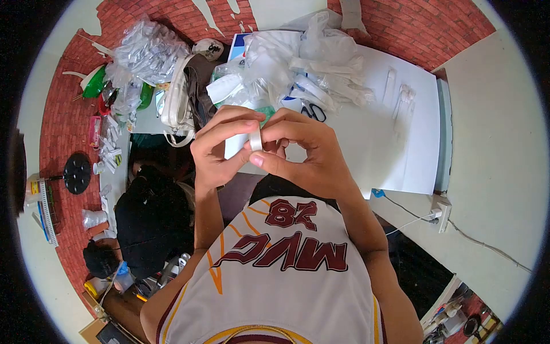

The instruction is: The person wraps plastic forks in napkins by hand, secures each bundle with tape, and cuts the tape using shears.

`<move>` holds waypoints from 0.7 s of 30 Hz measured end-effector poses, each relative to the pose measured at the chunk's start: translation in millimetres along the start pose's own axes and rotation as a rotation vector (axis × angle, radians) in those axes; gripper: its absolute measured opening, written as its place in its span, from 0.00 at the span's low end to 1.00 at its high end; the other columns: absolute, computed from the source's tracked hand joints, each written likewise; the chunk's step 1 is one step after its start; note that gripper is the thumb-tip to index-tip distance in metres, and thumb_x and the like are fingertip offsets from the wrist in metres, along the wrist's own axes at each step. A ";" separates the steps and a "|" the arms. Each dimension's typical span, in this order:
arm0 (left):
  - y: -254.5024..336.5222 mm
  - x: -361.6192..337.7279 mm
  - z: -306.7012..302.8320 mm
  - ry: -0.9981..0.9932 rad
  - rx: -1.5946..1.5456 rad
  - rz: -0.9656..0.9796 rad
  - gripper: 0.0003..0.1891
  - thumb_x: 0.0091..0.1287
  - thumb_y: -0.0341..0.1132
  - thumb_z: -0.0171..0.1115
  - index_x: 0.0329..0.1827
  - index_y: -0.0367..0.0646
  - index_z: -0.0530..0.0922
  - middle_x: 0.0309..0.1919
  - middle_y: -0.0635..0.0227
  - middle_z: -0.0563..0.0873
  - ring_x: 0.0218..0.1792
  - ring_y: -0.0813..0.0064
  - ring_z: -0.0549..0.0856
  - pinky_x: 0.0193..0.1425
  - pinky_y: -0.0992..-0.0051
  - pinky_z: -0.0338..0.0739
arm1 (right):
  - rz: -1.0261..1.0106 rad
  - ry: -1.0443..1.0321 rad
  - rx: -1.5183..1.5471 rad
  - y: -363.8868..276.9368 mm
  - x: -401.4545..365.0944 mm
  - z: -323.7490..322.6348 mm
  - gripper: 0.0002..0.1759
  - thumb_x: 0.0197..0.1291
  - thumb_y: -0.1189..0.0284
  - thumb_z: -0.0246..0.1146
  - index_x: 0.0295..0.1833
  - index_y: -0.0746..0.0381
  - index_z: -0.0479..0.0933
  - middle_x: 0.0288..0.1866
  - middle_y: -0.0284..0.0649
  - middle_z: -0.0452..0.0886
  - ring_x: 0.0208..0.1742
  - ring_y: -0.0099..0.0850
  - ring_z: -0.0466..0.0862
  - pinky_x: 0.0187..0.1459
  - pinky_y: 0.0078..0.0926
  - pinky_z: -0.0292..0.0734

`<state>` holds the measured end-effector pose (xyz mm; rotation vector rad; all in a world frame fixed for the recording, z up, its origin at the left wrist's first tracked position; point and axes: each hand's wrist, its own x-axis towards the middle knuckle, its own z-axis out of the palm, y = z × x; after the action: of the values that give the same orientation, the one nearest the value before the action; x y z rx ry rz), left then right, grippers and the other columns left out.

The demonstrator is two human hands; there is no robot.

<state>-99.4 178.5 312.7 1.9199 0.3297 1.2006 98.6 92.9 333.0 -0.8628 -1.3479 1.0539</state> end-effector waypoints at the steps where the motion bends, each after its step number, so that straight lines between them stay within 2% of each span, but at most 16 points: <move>1: 3.1 1.8 1.6 0.016 -0.010 0.001 0.25 0.57 0.22 0.83 0.60 0.38 0.91 0.57 0.55 0.93 0.57 0.58 0.91 0.63 0.62 0.83 | 0.003 0.000 0.007 0.1 -0.3 0.0 0.09 0.67 0.78 0.77 0.51 0.65 0.90 0.45 0.34 0.84 0.40 0.20 0.81 0.44 0.22 0.77; 2: 4.7 2.7 2.5 0.031 -0.019 0.002 0.27 0.55 0.23 0.84 0.61 0.39 0.92 0.57 0.58 0.94 0.56 0.59 0.91 0.62 0.63 0.83 | 0.011 -0.004 0.018 -0.8 -0.5 0.0 0.08 0.67 0.78 0.76 0.51 0.65 0.90 0.45 0.34 0.84 0.41 0.21 0.81 0.44 0.22 0.77; 5: -1.8 1.1 0.2 -0.007 -0.020 0.064 0.29 0.52 0.25 0.86 0.61 0.38 0.91 0.58 0.57 0.93 0.57 0.59 0.91 0.63 0.62 0.83 | 0.052 0.008 0.081 -3.8 -2.3 0.3 0.06 0.69 0.78 0.75 0.49 0.67 0.90 0.45 0.35 0.84 0.43 0.21 0.81 0.45 0.22 0.76; 10: -1.5 0.3 5.1 -0.013 -0.034 0.054 0.26 0.55 0.24 0.84 0.60 0.38 0.92 0.59 0.56 0.93 0.56 0.59 0.91 0.62 0.63 0.83 | 0.073 0.059 0.190 -2.2 -2.7 0.8 0.05 0.71 0.77 0.75 0.47 0.68 0.89 0.45 0.35 0.84 0.45 0.21 0.80 0.47 0.21 0.73; 17: 1.2 -1.5 13.5 0.019 -0.140 -0.021 0.23 0.59 0.21 0.81 0.60 0.37 0.92 0.59 0.56 0.93 0.56 0.60 0.91 0.61 0.63 0.84 | 0.010 0.021 0.127 0.2 -4.0 -4.9 0.04 0.71 0.78 0.75 0.47 0.68 0.89 0.45 0.35 0.83 0.46 0.22 0.80 0.49 0.24 0.74; 20: -1.0 -1.2 13.7 0.014 -0.132 0.002 0.22 0.60 0.20 0.81 0.59 0.37 0.92 0.59 0.56 0.93 0.55 0.60 0.91 0.60 0.63 0.84 | 0.011 0.002 0.125 -0.2 -4.3 -7.3 0.05 0.71 0.78 0.75 0.47 0.69 0.89 0.47 0.35 0.83 0.47 0.23 0.80 0.50 0.25 0.74; 21: -0.9 -1.9 12.7 0.000 -0.119 -0.001 0.22 0.61 0.21 0.81 0.60 0.36 0.91 0.59 0.54 0.92 0.57 0.59 0.90 0.62 0.61 0.84 | 0.022 0.004 0.145 0.2 -4.7 -7.0 0.05 0.71 0.79 0.75 0.48 0.69 0.89 0.47 0.36 0.83 0.48 0.23 0.80 0.50 0.25 0.74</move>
<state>-89.6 171.5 308.3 1.8173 0.2538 1.1923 105.8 89.2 330.8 -0.7729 -1.2445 1.1513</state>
